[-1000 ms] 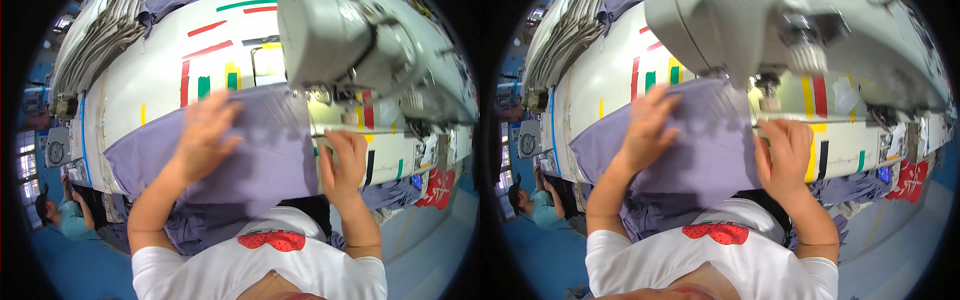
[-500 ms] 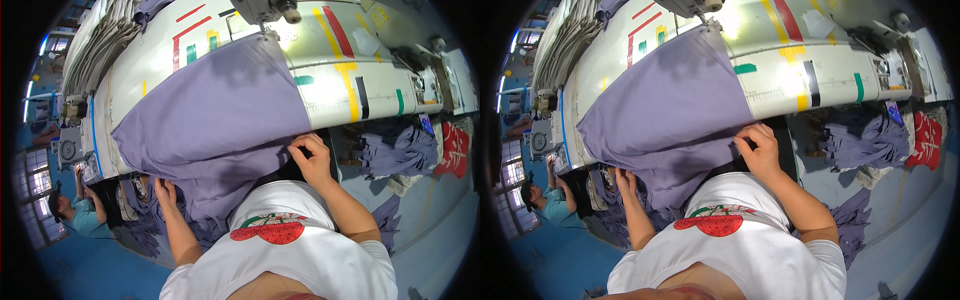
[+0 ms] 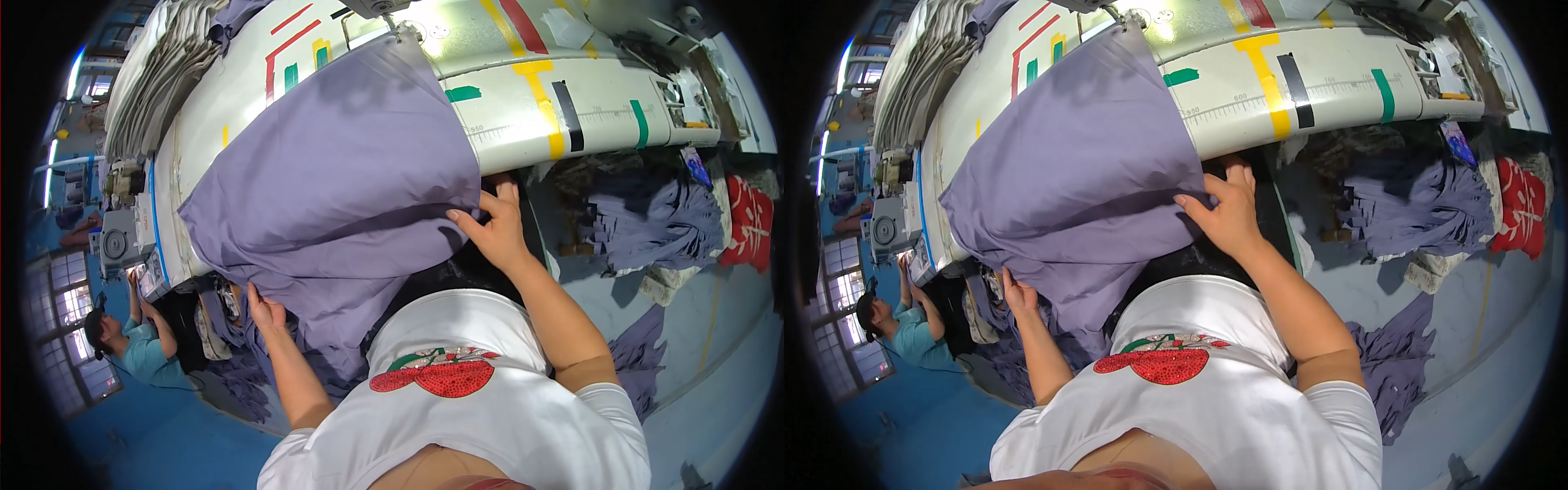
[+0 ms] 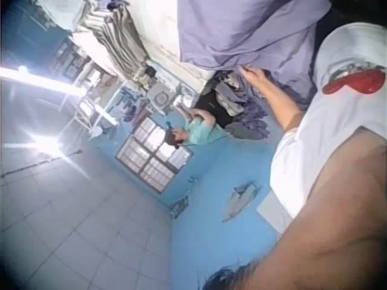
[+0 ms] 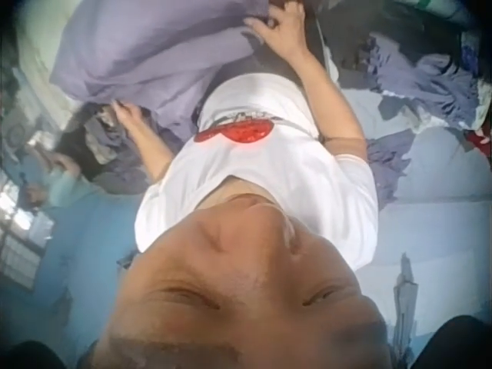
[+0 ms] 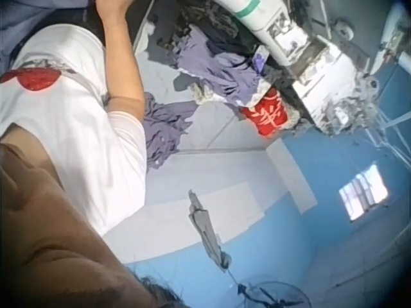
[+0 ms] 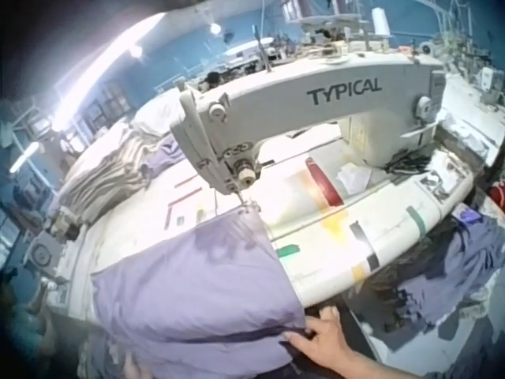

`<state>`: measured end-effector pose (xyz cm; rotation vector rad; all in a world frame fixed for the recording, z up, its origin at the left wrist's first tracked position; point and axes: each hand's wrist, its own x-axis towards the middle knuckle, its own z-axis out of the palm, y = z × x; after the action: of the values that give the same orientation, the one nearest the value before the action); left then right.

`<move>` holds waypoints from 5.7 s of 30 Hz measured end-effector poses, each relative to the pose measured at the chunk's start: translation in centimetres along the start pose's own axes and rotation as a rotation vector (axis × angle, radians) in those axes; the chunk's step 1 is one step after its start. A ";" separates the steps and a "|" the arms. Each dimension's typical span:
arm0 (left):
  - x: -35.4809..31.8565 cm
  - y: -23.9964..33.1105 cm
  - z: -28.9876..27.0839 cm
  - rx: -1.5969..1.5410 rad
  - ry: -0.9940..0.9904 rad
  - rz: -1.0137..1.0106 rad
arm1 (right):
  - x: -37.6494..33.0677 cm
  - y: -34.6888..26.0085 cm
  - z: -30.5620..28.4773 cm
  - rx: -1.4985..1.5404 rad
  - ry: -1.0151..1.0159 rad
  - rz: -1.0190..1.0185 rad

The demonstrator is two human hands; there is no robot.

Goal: The recorder is using a sewing machine to stitch pieces of purple fabric together.

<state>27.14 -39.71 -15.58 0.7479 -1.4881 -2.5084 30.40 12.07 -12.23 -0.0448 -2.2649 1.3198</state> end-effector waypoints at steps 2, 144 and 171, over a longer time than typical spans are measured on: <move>0.1 0.8 -0.2 0.040 0.013 -0.001 | 1.1 0.6 -0.5 -0.033 -0.054 -0.087; 7.2 13.5 0.4 0.289 0.246 0.384 | -6.1 -3.4 -5.3 0.924 -0.690 0.686; 20.7 20.3 10.0 0.536 0.156 0.403 | 1.0 -2.1 -2.9 0.834 -0.550 0.540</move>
<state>1.60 -49.37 -1.55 0.6055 -2.0332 -1.7378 31.30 13.54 -8.98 0.0018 -1.9550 2.7563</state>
